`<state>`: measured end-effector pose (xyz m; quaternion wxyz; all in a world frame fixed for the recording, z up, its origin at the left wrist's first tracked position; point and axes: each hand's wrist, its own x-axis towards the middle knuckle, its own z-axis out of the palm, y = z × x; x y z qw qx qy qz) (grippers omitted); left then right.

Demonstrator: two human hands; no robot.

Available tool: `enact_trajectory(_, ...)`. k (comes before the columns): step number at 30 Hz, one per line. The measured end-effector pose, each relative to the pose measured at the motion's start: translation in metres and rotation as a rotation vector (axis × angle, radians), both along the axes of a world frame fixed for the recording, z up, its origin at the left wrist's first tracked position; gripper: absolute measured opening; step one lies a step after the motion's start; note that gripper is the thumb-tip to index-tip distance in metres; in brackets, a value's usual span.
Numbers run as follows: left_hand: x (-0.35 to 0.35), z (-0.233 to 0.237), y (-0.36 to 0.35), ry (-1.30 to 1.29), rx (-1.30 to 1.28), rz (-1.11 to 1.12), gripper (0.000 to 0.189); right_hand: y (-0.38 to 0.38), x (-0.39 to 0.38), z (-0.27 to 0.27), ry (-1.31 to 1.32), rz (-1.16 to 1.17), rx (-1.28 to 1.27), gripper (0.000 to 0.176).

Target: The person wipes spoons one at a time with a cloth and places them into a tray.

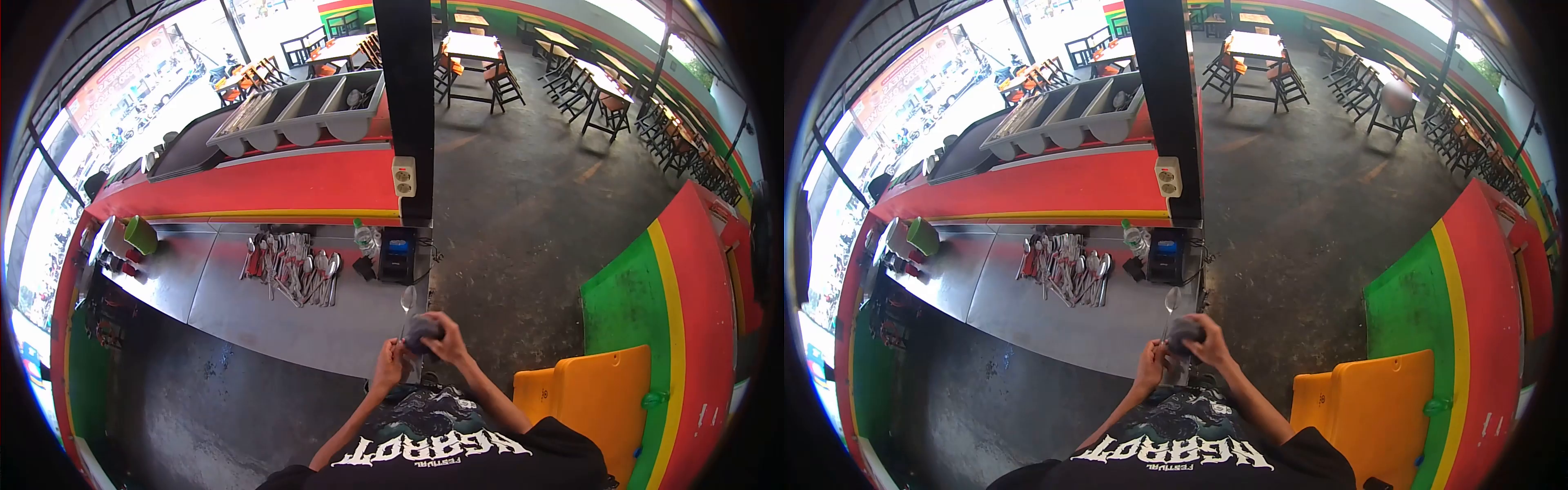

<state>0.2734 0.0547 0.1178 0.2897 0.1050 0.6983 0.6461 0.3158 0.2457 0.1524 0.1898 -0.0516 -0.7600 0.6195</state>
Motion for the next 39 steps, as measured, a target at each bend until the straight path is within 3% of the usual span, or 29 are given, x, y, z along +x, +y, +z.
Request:
enact_trajectory(2,-0.003,-0.023,0.005,0.455,0.065,0.082,0.019,-0.011,-0.001,0.004,-0.02,0.148,0.114,0.048)
enact_trajectory(4,-0.002,-0.031,0.003,0.606,0.05,0.094,0.02,-0.019,-0.003,0.003,-0.044,0.187,0.186,0.051)
enact_trajectory(9,-0.003,-0.007,-0.016,0.303,-0.144,-0.095,0.019,-0.016,-0.003,0.0,-0.062,0.08,0.2,0.048)
enact_trajectory(12,-0.002,-0.006,-0.017,0.556,-0.168,-0.136,0.02,-0.016,-0.003,-0.004,-0.068,-0.091,0.211,0.046)
enact_trajectory(13,-0.002,-0.003,-0.018,0.459,-0.166,-0.156,0.019,-0.015,-0.003,-0.005,-0.064,-0.16,0.228,0.045)
enact_trajectory(15,0.002,0.008,-0.02,0.261,-0.156,-0.196,0.019,-0.01,-0.004,-0.007,-0.07,-0.289,0.262,0.043)
enact_trajectory(18,0.01,0.026,-0.022,0.232,-0.125,-0.203,0.025,0.005,-0.006,-0.015,-0.09,-0.426,0.305,0.043)
enact_trajectory(24,0.015,0.014,-0.023,0.189,-0.006,-0.134,0.025,0.03,0.0,-0.036,-0.123,-0.679,0.234,0.041)
enact_trajectory(26,0.018,0.015,-0.02,0.023,0.111,-0.084,0.027,0.043,0.001,-0.044,-0.138,-0.788,0.207,0.036)
enact_trajectory(29,0.02,0.021,-0.01,-0.091,0.254,0.015,0.028,0.056,0.009,-0.046,-0.126,-0.725,-0.048,0.03)
enact_trajectory(33,0.017,0.027,0.0,-0.17,0.322,0.069,0.028,0.056,0.018,-0.047,-0.094,-0.366,-0.443,0.021)
enact_trajectory(36,0.009,0.017,0.002,-0.316,0.342,-0.037,0.029,0.045,0.023,-0.034,-0.111,-0.058,-0.671,0.027)
enact_trajectory(39,0.0,0.021,0.002,-0.467,0.321,-0.297,0.03,0.028,0.032,-0.023,-0.242,0.021,-0.856,0.031)
